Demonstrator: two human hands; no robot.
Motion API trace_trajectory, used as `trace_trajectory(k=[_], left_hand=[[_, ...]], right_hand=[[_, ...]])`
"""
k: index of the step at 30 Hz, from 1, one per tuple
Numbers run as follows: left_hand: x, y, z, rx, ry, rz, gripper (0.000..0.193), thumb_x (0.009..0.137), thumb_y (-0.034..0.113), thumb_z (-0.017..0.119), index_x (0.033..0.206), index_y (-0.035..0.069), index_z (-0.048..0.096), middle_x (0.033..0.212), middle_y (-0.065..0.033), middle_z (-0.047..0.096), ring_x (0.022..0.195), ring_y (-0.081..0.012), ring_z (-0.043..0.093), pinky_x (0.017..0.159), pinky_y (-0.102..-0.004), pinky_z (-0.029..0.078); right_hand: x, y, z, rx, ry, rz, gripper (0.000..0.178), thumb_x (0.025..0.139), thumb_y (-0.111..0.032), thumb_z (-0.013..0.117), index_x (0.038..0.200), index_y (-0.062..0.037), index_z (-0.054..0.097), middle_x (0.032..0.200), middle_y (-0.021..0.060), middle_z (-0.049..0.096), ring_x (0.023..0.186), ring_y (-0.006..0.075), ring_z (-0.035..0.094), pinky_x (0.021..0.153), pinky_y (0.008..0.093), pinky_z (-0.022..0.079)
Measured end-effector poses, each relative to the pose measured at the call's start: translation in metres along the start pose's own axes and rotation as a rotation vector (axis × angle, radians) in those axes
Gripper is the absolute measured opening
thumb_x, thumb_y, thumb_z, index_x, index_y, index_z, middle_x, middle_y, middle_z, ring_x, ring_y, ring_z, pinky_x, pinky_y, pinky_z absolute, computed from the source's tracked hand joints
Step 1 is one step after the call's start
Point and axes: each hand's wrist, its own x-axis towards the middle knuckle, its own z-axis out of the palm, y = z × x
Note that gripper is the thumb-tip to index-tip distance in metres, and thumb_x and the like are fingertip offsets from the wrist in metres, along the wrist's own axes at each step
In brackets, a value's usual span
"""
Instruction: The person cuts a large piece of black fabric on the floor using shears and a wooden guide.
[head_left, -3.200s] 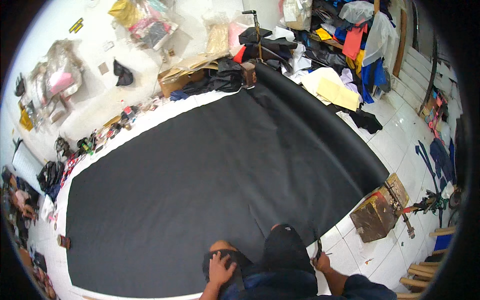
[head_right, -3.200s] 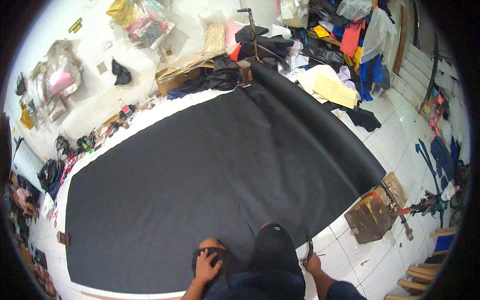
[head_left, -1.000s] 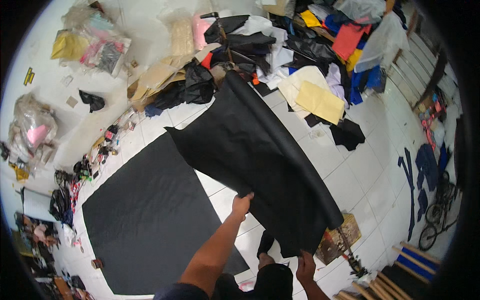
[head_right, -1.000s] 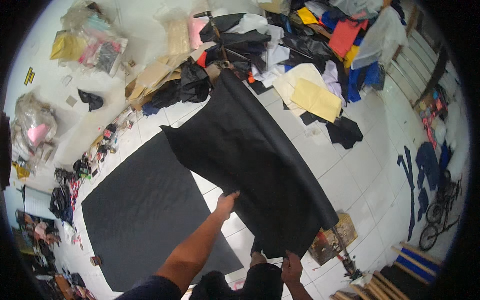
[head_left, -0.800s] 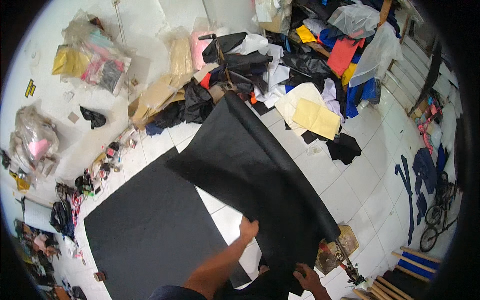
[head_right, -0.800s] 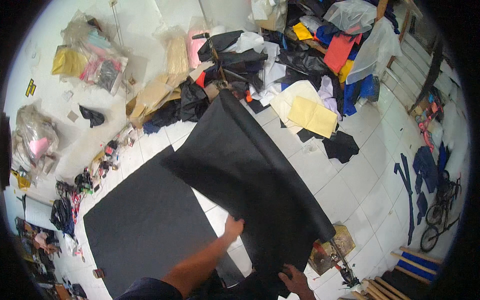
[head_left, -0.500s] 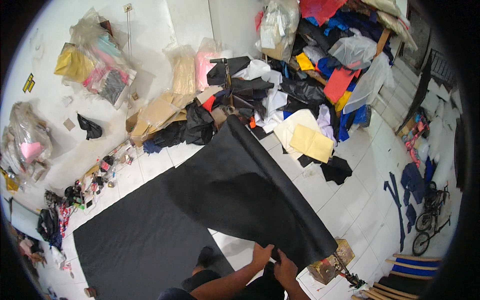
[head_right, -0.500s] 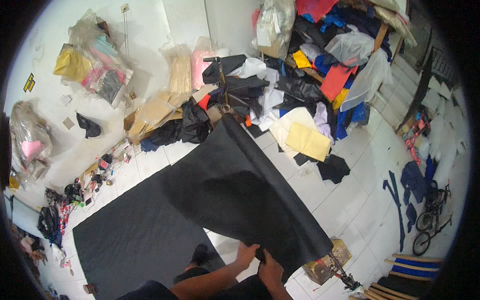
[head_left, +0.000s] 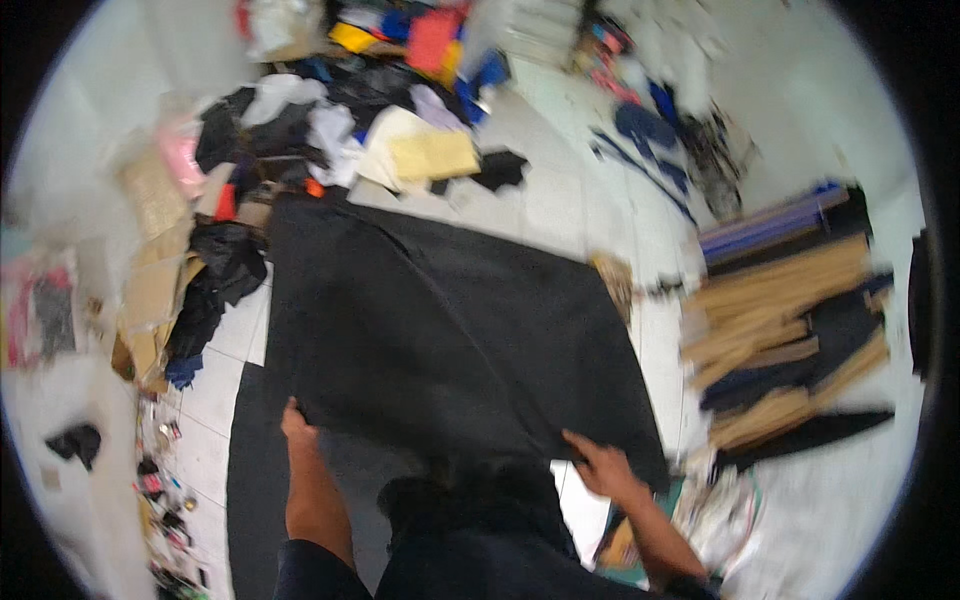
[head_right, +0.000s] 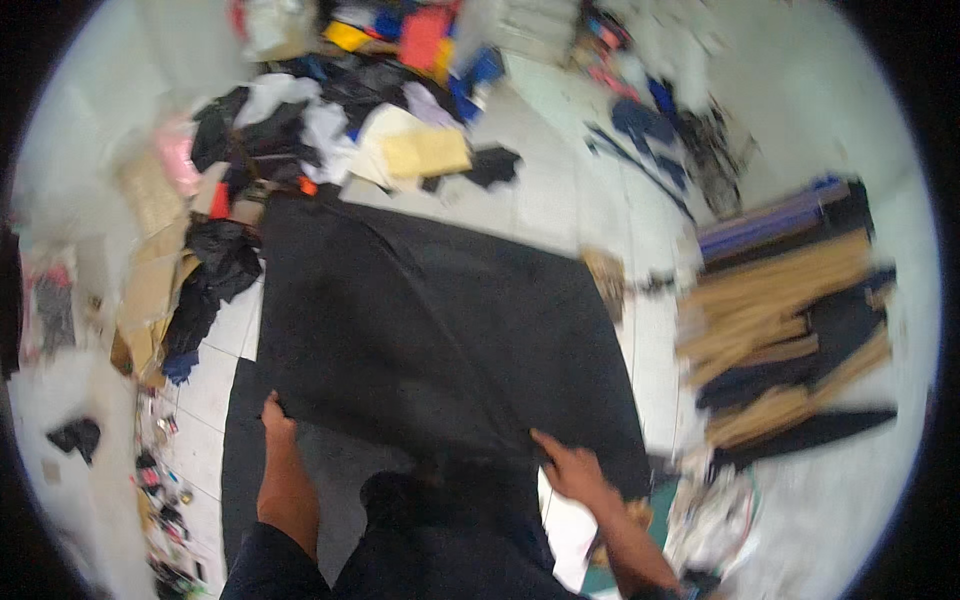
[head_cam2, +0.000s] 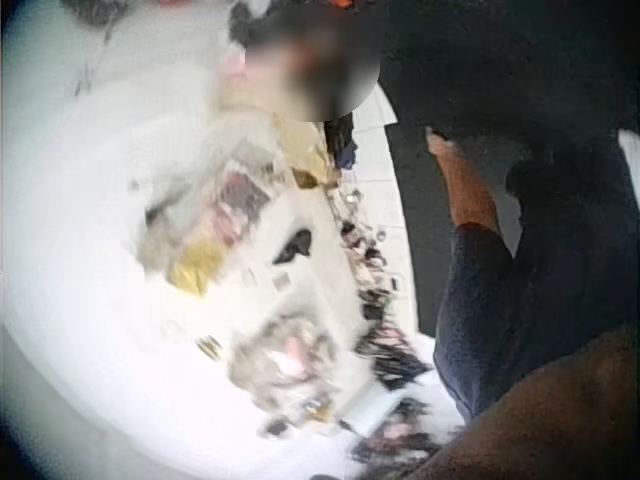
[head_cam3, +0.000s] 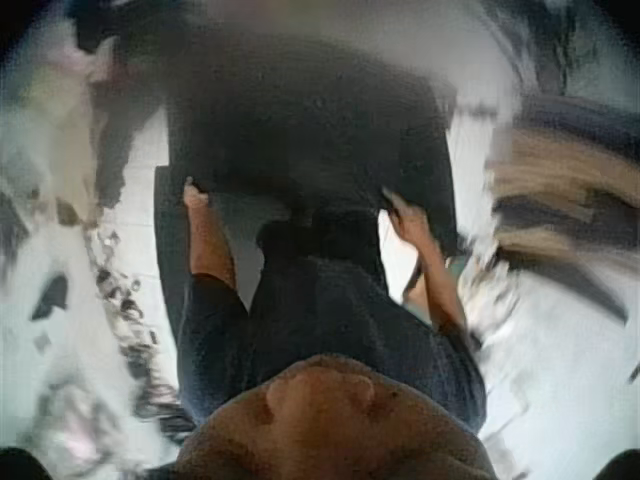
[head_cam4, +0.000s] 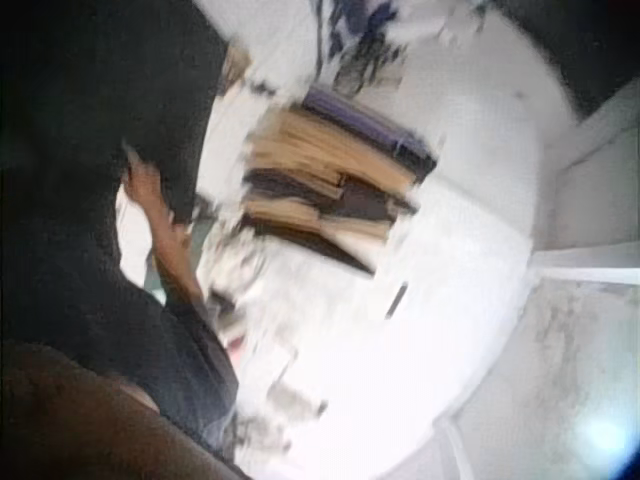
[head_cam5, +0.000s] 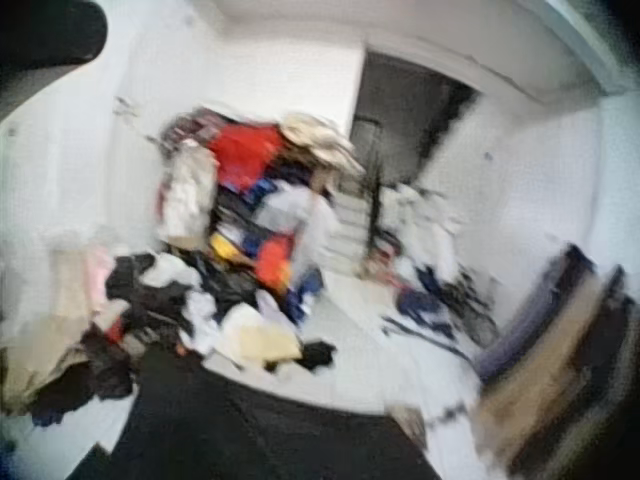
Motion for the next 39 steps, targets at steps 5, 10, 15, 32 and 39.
trace_trajectory(k=[5, 10, 15, 32, 39], left_hand=[[-0.038, 0.017, -0.079, 0.453, -0.051, 0.091, 0.047, 0.097, 0.024, 0.059, 0.122, -0.014, 0.05, 0.121, -0.0243, 0.058, 0.094, -0.0292, 0.063, 0.079, -0.0367, 0.052], [-0.076, 0.038, -0.162, 0.649, -0.167, 0.267, 0.029, 0.095, 0.023, 0.064, 0.095, -0.004, 0.055, 0.085, -0.013, 0.058, 0.062, -0.0176, 0.055, 0.052, -0.0327, 0.043], [-0.137, 0.074, -0.227, 0.666, -0.159, 0.402, 0.028, 0.094, 0.02, 0.065, 0.09, -0.005, 0.054, 0.075, -0.0107, 0.055, 0.055, -0.017, 0.051, 0.05, -0.0334, 0.043], [-0.256, 0.09, -0.714, 0.97, -0.036, 0.367, 0.047, 0.092, 0.038, 0.061, 0.091, -0.008, 0.061, 0.096, -0.0332, 0.063, 0.097, -0.0479, 0.062, 0.083, -0.0513, 0.049], [-0.318, 0.099, -0.892, 0.893, -0.003, 0.304, 0.043, 0.096, 0.034, 0.059, 0.094, -0.009, 0.057, 0.096, -0.0325, 0.063, 0.097, -0.0487, 0.061, 0.084, -0.0534, 0.047]], right_hand=[[-0.065, 0.038, 0.112, -0.155, -0.103, 0.058, 0.03, 0.087, -0.017, 0.056, 0.114, -0.0148, 0.068, 0.096, 0.0196, 0.07, 0.091, 0.0376, 0.068, 0.08, 0.0504, 0.053], [-0.115, 0.038, 0.195, -0.233, 0.025, 0.104, 0.029, 0.087, -0.016, 0.056, 0.113, -0.0129, 0.069, 0.093, 0.0223, 0.071, 0.091, 0.0384, 0.069, 0.079, 0.0503, 0.053], [-0.205, -0.004, 0.251, -0.299, 0.016, 0.133, 0.024, 0.089, -0.018, 0.054, 0.105, -0.0114, 0.07, 0.094, 0.0219, 0.07, 0.09, 0.0409, 0.067, 0.08, 0.0524, 0.053], [-0.499, -0.097, 0.555, -0.837, -0.365, -0.066, 0.025, 0.08, -0.023, 0.059, 0.092, -0.0049, 0.071, 0.106, 0.0211, 0.07, 0.099, 0.0388, 0.068, 0.087, 0.0465, 0.054], [-0.596, -0.12, 0.603, -0.821, -0.721, -0.043, 0.035, 0.079, -0.026, 0.063, 0.103, -0.0017, 0.069, 0.112, 0.0225, 0.068, 0.105, 0.0385, 0.066, 0.089, 0.0457, 0.054]])
